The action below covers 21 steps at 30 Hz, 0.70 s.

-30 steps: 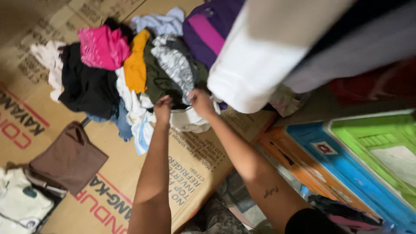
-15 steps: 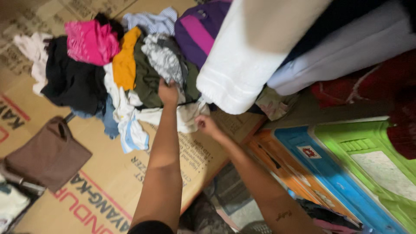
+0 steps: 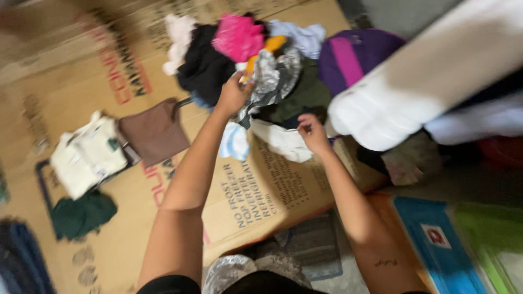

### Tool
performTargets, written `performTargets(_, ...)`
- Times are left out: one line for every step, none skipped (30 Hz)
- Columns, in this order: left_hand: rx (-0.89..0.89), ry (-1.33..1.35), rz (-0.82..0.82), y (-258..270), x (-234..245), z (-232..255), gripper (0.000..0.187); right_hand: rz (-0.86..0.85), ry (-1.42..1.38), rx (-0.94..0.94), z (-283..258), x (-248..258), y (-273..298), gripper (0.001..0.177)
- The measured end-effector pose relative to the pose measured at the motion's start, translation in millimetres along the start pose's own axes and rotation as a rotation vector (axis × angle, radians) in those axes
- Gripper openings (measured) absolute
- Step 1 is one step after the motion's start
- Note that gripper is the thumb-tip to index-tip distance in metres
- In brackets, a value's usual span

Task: The person folds several garments on a cardboard surface, including a beige t-shirt, a black t-shirt, a white patterned shirt, and a camouflage-patterned shirt. Each item is smoothed, folded into a compact rectangle, and placed in a neat stack.

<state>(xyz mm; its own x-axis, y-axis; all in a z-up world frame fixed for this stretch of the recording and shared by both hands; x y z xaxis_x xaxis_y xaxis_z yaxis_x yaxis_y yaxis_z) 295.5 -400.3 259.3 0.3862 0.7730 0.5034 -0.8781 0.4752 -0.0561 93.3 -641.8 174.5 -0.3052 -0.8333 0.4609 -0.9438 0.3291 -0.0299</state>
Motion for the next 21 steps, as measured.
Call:
performTargets(-0.077,-0.054,0.023,8.9,25.2,19.1,0.051,0.025,0.029,0.002,-20.0,-7.4,-6.4,0.042)
performTargets(-0.152,-0.111,0.044,19.2,47.4,38.4,0.061,0.050,0.058,0.005,-41.9,-14.3,-12.9,0.051)
performTargets(-0.348,-0.127,0.066,31.7,67.6,69.2,0.068,0.043,0.082,0.073,-72.5,-25.7,-18.9,0.052)
performTargets(-0.543,-0.148,0.083,47.3,85.7,100.2,0.076,0.036,0.103,0.142,-104.9,-37.0,-23.6,0.054)
performTargets(-0.742,-0.175,0.096,66.1,101.5,131.9,0.084,0.033,0.122,0.215,-139.2,-46.3,-30.2,0.055)
performTargets(-0.661,-0.261,-0.012,72.4,107.2,142.1,0.078,0.020,0.070,0.390,-182.4,-51.8,-33.9,0.063)
performTargets(-0.577,-0.336,-0.122,79.2,111.1,152.4,0.074,0.009,0.018,0.561,-222.6,-51.9,-33.3,0.071)
performTargets(-0.489,-0.407,-0.232,88.1,117.3,161.5,0.072,-0.131,-0.049,0.539,-248.2,-60.3,-40.9,0.078)
performTargets(-0.518,-0.481,-0.230,99.8,130.9,182.1,0.070,-0.266,-0.112,0.513,-272.7,-67.0,-46.3,0.087)
performTargets(-0.546,-0.556,-0.230,110.6,146.5,201.0,0.070,-0.467,-0.224,0.525,-299.4,-76.2,-45.1,0.083)
performTargets(-0.590,-0.548,-0.185,121.0,169.0,220.1,0.069,-0.669,-0.334,0.532,-324.3,-83.9,-40.4,0.079)
performTargets(-0.634,-0.541,-0.141,131.5,191.6,235.4,0.069,-0.872,-0.444,0.534,-346.7,-94.7,-30.3,0.076)
performTargets(-0.625,-0.580,-0.105,138.7,214.0,241.7,0.064,-0.900,-0.331,0.454,-354.8,-109.8,-28.3,0.073)
performTargets(-0.615,-0.619,-0.069,145.2,237.0,243.3,0.060,-0.925,-0.216,0.377,-359.4,-124.5,-26.4,0.071)
performTargets(-0.605,-0.653,-0.034,153.3,255.4,240.8,0.056,-0.948,-0.096,0.296,-359.7,-136.4,-23.3,0.070)
performTargets(-0.510,-0.723,-0.064,156.6,267.3,226.2,0.047,-0.871,0.103,0.416,-370.1,-142.4,-22.9,0.063)
performTargets(-0.416,-0.793,-0.094,159.0,278.6,208.1,0.041,-0.782,0.297,0.538,-379.9,-148.8,-25.5,0.057)
performTargets(-0.315,-0.862,-0.146,167.3,279.3,185.6,0.038,-0.683,0.487,0.659,-386.9,-153.8,-26.2,0.052)
performTargets(-0.213,-0.928,-0.200,176.9,280.9,162.4,0.037,-0.691,0.439,0.570,-385.9,-155.6,-31.3,0.053)
performTargets(-0.127,-0.917,-0.225,185.9,291.0,140.7,0.032,-0.700,0.391,0.480,-383.0,-155.8,-37.0,0.054)
performTargets(-0.046,-0.900,-0.251,195.7,298.6,118.3,0.029,-0.706,0.348,0.385,-376.0,-153.1,-41.3,0.055)
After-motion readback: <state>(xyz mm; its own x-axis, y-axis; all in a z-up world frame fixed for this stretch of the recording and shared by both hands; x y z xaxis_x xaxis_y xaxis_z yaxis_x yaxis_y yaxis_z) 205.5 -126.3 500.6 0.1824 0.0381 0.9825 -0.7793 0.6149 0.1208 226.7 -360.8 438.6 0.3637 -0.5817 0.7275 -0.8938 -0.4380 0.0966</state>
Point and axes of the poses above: each hand's wrist, its own y-axis away from the middle knuckle, its own x-axis out of the back of the hand, z = x × y, the point moved 9 cm from there along -y, towards the middle knuckle, and after that the axes turned 7 degrees about -x, right-handed, at the moved point
